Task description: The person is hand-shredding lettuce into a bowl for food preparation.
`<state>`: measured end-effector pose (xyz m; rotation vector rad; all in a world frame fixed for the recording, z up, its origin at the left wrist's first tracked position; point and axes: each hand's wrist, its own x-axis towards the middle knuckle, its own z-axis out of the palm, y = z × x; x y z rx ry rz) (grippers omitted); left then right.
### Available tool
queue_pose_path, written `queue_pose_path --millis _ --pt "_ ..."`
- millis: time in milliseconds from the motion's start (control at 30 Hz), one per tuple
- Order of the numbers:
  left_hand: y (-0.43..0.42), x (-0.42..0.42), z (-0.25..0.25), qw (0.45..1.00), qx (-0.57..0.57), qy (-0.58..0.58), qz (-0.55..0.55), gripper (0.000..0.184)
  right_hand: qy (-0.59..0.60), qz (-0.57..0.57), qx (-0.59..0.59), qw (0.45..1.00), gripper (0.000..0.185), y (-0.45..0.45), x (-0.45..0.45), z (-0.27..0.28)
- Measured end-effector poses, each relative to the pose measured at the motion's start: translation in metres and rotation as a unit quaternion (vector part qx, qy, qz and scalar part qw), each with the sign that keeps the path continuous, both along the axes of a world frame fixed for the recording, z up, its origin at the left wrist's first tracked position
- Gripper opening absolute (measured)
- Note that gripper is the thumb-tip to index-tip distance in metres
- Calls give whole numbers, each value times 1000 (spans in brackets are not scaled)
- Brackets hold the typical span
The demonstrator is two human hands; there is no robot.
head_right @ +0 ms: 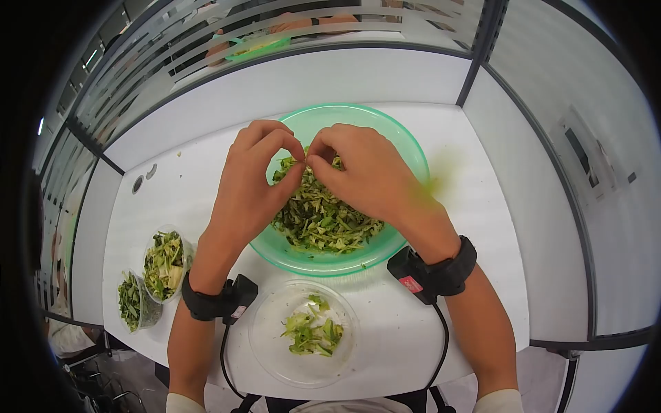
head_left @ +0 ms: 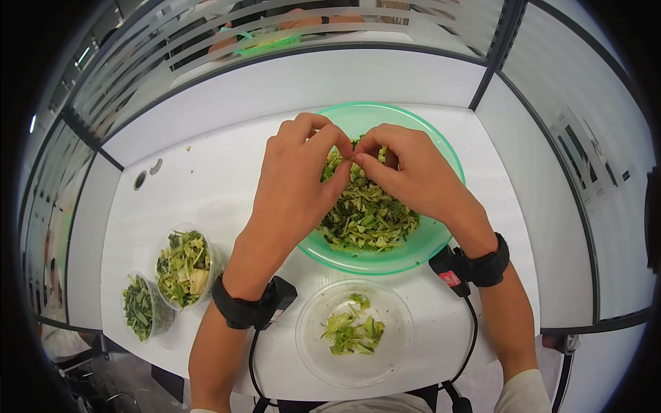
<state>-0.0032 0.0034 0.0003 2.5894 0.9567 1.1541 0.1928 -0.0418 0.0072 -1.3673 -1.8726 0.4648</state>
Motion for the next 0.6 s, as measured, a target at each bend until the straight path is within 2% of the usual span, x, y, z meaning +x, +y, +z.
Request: queue_pose_path --millis 267,600 --pt "-1 0 0 999 33 -10 -4 15 41 -11 -58 997 20 -3 -1 7" --pt "-1 -9 -9 998 57 17 2 11 -28 -3 60 998 12 -2 -7 -13"
